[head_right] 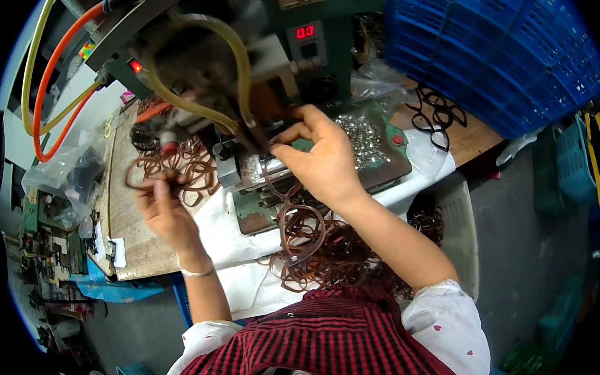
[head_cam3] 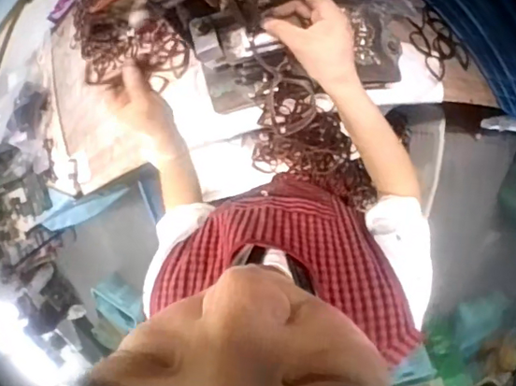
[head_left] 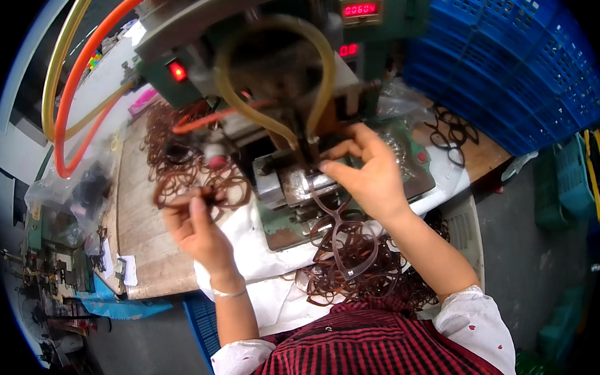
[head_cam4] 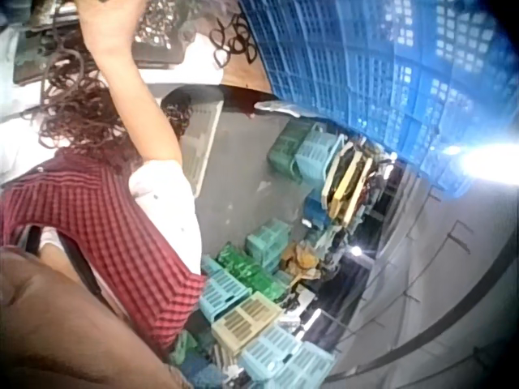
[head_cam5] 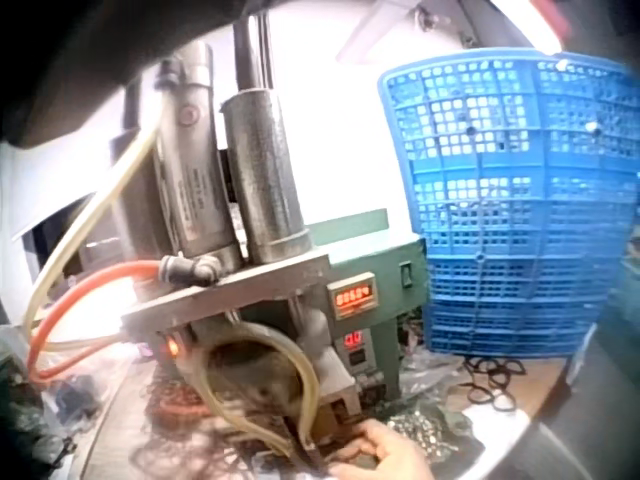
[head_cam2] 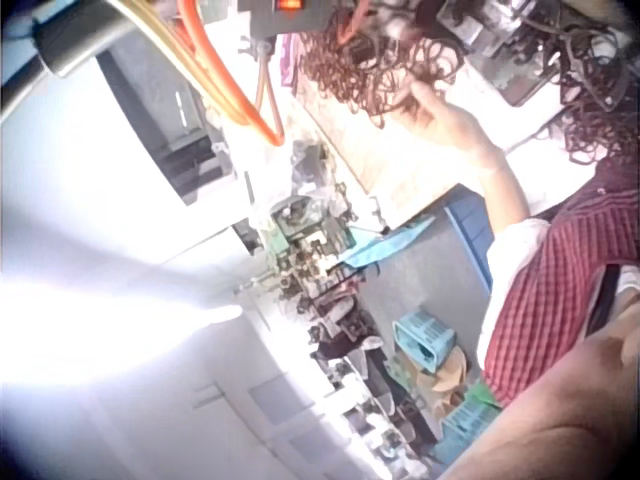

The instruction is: The person inserts small metal components into brown plastic frames using a press machine. The person repeatedly picks frames and components, aligns them under the press, and collects the assembled units into a blue basket.

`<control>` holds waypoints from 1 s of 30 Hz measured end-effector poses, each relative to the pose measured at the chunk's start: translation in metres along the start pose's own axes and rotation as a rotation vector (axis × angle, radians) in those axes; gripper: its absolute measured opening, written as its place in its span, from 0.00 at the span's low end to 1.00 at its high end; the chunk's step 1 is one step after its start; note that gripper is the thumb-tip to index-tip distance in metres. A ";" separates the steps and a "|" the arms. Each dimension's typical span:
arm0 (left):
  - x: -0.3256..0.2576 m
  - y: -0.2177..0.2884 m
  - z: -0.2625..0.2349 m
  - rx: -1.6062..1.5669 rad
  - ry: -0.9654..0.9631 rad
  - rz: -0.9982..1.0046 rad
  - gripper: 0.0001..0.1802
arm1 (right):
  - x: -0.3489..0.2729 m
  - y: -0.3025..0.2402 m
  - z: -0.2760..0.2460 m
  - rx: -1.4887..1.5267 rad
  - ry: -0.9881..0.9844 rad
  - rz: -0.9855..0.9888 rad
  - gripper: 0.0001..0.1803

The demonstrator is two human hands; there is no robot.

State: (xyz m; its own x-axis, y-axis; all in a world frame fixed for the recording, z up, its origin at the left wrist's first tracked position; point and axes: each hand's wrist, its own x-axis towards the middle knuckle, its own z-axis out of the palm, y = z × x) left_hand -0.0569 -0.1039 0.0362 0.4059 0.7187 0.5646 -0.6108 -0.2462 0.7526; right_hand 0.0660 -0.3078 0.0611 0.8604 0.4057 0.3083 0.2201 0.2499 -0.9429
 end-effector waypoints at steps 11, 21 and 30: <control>-0.006 0.049 0.051 -0.001 -0.405 0.278 0.02 | -0.032 -0.016 0.004 -0.009 -0.062 -0.042 0.27; -0.029 0.026 0.071 0.460 -0.831 0.936 0.07 | -0.014 0.090 -0.107 -0.993 0.386 -0.362 0.12; -0.043 0.017 0.061 0.434 -0.843 0.866 0.11 | 0.002 0.108 -0.089 -1.109 -0.189 -0.508 0.14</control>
State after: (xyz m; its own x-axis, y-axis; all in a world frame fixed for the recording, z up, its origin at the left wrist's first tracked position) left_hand -0.0433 -0.1780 0.0455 0.3896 -0.3737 0.8418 -0.6844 -0.7291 -0.0070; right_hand 0.1329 -0.3582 -0.0516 0.5039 0.6241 0.5972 0.8600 -0.4274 -0.2790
